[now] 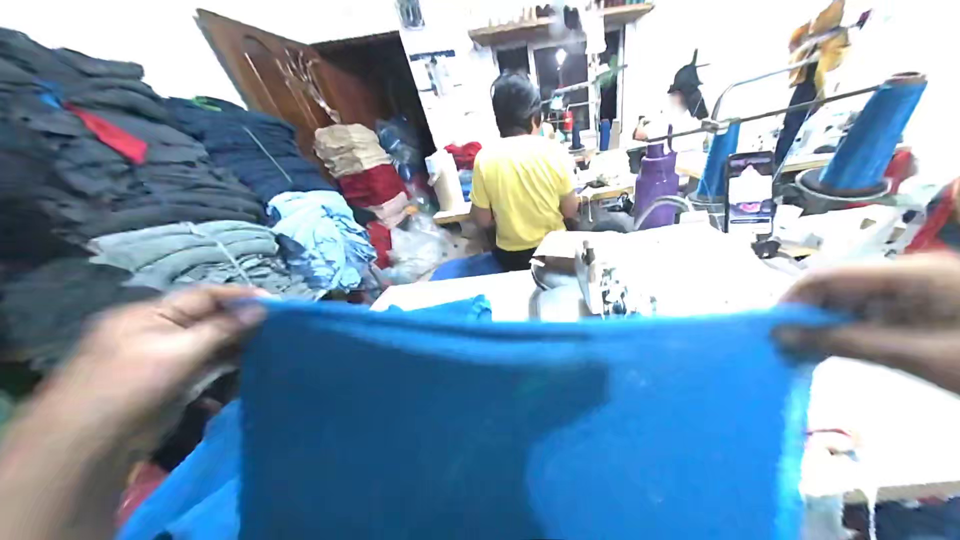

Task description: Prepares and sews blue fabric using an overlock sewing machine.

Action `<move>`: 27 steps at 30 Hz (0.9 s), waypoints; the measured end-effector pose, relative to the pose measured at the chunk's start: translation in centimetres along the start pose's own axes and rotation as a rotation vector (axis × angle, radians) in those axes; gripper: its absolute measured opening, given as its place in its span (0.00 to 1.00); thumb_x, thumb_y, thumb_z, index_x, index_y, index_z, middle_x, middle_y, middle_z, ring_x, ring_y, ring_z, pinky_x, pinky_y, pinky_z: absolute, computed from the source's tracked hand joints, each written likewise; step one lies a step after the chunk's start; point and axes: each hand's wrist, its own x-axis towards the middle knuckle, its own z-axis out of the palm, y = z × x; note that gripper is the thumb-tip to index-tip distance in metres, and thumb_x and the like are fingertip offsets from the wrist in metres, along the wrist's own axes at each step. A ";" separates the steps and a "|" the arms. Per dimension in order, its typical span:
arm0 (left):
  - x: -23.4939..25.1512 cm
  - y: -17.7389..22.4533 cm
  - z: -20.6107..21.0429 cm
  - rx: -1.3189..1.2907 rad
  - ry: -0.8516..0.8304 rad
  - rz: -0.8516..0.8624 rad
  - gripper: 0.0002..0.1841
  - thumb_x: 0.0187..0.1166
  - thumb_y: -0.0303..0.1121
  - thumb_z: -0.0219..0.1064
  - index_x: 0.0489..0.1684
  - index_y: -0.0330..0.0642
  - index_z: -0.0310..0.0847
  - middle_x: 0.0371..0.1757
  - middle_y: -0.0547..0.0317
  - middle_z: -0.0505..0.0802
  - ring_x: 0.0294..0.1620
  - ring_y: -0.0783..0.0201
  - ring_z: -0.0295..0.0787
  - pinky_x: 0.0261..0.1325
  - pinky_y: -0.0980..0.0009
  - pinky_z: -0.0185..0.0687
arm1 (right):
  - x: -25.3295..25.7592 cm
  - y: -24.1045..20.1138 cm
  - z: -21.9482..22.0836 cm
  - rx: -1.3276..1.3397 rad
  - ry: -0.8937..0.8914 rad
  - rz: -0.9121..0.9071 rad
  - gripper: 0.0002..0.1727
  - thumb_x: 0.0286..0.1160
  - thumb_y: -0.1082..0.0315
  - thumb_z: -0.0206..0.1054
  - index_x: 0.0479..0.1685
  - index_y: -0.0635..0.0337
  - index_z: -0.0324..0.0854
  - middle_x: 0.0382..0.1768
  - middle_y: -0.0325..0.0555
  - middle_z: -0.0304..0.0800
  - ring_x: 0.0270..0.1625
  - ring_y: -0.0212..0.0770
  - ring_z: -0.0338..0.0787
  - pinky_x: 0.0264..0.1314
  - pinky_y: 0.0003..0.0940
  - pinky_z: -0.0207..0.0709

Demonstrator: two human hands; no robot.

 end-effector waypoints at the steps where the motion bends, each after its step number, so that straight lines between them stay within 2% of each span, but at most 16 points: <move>1: -0.4 -0.9 1.9 0.086 -0.005 -0.094 0.09 0.87 0.22 0.56 0.53 0.28 0.81 0.32 0.58 0.86 0.27 0.77 0.78 0.35 0.76 0.77 | -0.4 1.7 2.3 -0.040 0.011 -0.017 0.01 0.63 0.71 0.74 0.29 0.54 0.88 0.21 0.29 0.87 0.25 0.20 0.85 0.27 0.19 0.80; 2: -0.4 -2.3 3.5 0.131 -0.024 -0.150 0.10 0.86 0.21 0.56 0.54 0.26 0.81 0.36 0.52 0.87 0.30 0.72 0.78 0.37 0.70 0.78 | -0.6 3.2 4.4 -0.029 -0.005 0.000 0.03 0.63 0.66 0.72 0.28 0.52 0.90 0.22 0.27 0.88 0.26 0.17 0.84 0.30 0.18 0.80; 4: -0.1 -5.9 5.8 0.166 -0.068 -0.225 0.11 0.85 0.22 0.58 0.55 0.25 0.82 0.44 0.40 0.90 0.38 0.57 0.84 0.47 0.53 0.81 | -0.7 4.5 7.5 0.099 -0.143 0.119 0.08 0.71 0.63 0.68 0.34 0.55 0.90 0.28 0.31 0.88 0.33 0.20 0.83 0.40 0.22 0.78; 6: 0.3 -8.2 7.8 0.234 -0.123 -0.285 0.13 0.86 0.23 0.59 0.59 0.22 0.82 0.53 0.27 0.89 0.52 0.38 0.86 0.59 0.37 0.76 | -0.3 5.2 9.7 0.187 -0.199 0.172 0.09 0.73 0.65 0.67 0.39 0.60 0.91 0.31 0.37 0.89 0.35 0.24 0.84 0.42 0.25 0.77; 8: 0.6 -9.2 9.7 0.386 -0.186 -0.247 0.13 0.85 0.23 0.61 0.58 0.21 0.84 0.56 0.22 0.89 0.62 0.26 0.84 0.68 0.29 0.69 | 0.1 5.5 11.1 0.205 -0.205 0.172 0.09 0.75 0.67 0.66 0.41 0.63 0.90 0.32 0.41 0.89 0.35 0.27 0.84 0.42 0.25 0.76; 11: 1.0 -10.0 12.0 0.570 -0.341 -0.210 0.13 0.85 0.25 0.63 0.57 0.25 0.87 0.57 0.24 0.90 0.65 0.26 0.84 0.71 0.29 0.68 | 1.0 5.4 11.6 0.213 -0.242 0.233 0.11 0.79 0.67 0.64 0.44 0.63 0.89 0.34 0.42 0.88 0.37 0.29 0.83 0.43 0.27 0.76; 13: 1.1 -9.2 13.1 0.640 -0.389 -0.201 0.14 0.84 0.22 0.63 0.63 0.27 0.84 0.62 0.24 0.87 0.68 0.26 0.81 0.72 0.30 0.68 | 1.2 5.5 11.7 0.234 -0.239 0.269 0.11 0.79 0.66 0.64 0.44 0.62 0.90 0.34 0.41 0.88 0.36 0.27 0.83 0.43 0.26 0.75; 14: 1.0 -8.2 13.5 0.634 -0.366 -0.137 0.16 0.82 0.20 0.63 0.66 0.27 0.82 0.65 0.21 0.84 0.69 0.22 0.79 0.71 0.28 0.67 | 1.3 5.5 11.8 0.243 -0.243 0.280 0.11 0.79 0.66 0.65 0.45 0.61 0.90 0.34 0.40 0.88 0.35 0.27 0.82 0.42 0.25 0.75; 16: 0.2 -5.7 15.1 0.537 -0.235 0.143 0.17 0.75 0.14 0.64 0.62 0.24 0.84 0.64 0.17 0.83 0.65 0.18 0.80 0.64 0.23 0.70 | 1.4 5.7 11.8 0.246 -0.252 0.287 0.11 0.80 0.64 0.64 0.44 0.61 0.90 0.32 0.38 0.87 0.33 0.24 0.81 0.39 0.22 0.73; 17: -0.4 -3.9 16.2 0.456 -0.199 0.280 0.17 0.74 0.14 0.63 0.60 0.24 0.86 0.63 0.20 0.85 0.64 0.20 0.82 0.62 0.25 0.74 | 1.5 5.7 11.8 0.249 -0.261 0.291 0.11 0.81 0.64 0.64 0.44 0.61 0.89 0.32 0.38 0.86 0.33 0.24 0.80 0.39 0.22 0.73; 18: -1.4 -1.9 17.4 0.358 -0.191 0.394 0.16 0.75 0.17 0.63 0.58 0.26 0.87 0.62 0.26 0.88 0.64 0.27 0.85 0.62 0.31 0.79 | 1.5 5.7 11.8 0.250 -0.265 0.296 0.11 0.81 0.64 0.64 0.44 0.61 0.89 0.32 0.37 0.86 0.33 0.24 0.80 0.39 0.22 0.72; 20: -4.0 2.2 20.1 0.136 -0.296 0.541 0.16 0.79 0.31 0.62 0.59 0.34 0.88 0.61 0.43 0.92 0.65 0.48 0.89 0.66 0.50 0.84 | 1.7 5.5 11.7 0.250 -0.280 0.310 0.11 0.82 0.63 0.64 0.44 0.60 0.90 0.31 0.36 0.85 0.33 0.23 0.78 0.39 0.21 0.71; 22: -6.3 5.6 22.0 -0.016 -0.441 0.634 0.24 0.83 0.48 0.62 0.62 0.37 0.88 0.61 0.50 0.93 0.66 0.58 0.89 0.68 0.59 0.83 | 1.8 5.3 11.6 0.275 -0.270 0.302 0.11 0.82 0.61 0.64 0.42 0.57 0.90 0.29 0.32 0.84 0.32 0.20 0.78 0.38 0.19 0.69; 23: -7.0 6.6 22.8 -0.040 -0.463 0.668 0.26 0.82 0.53 0.62 0.61 0.38 0.88 0.58 0.53 0.95 0.64 0.60 0.90 0.66 0.61 0.84 | 1.8 5.1 11.7 0.296 -0.254 0.295 0.11 0.81 0.61 0.64 0.40 0.56 0.90 0.29 0.30 0.84 0.32 0.18 0.78 0.38 0.17 0.69; 25: -7.4 7.4 23.7 -0.022 -0.443 0.700 0.24 0.80 0.53 0.64 0.54 0.42 0.92 0.46 0.60 0.96 0.51 0.67 0.92 0.57 0.68 0.87 | 1.5 4.6 11.8 0.348 -0.213 0.296 0.11 0.80 0.60 0.65 0.39 0.55 0.91 0.28 0.28 0.85 0.32 0.15 0.79 0.37 0.15 0.70; 27: -7.3 7.6 23.9 -0.020 -0.434 0.699 0.17 0.76 0.48 0.67 0.44 0.47 0.94 0.33 0.67 0.94 0.38 0.75 0.90 0.46 0.78 0.84 | 1.1 4.3 12.1 0.417 -0.171 0.315 0.10 0.79 0.59 0.67 0.37 0.52 0.91 0.27 0.24 0.85 0.32 0.12 0.79 0.37 0.13 0.70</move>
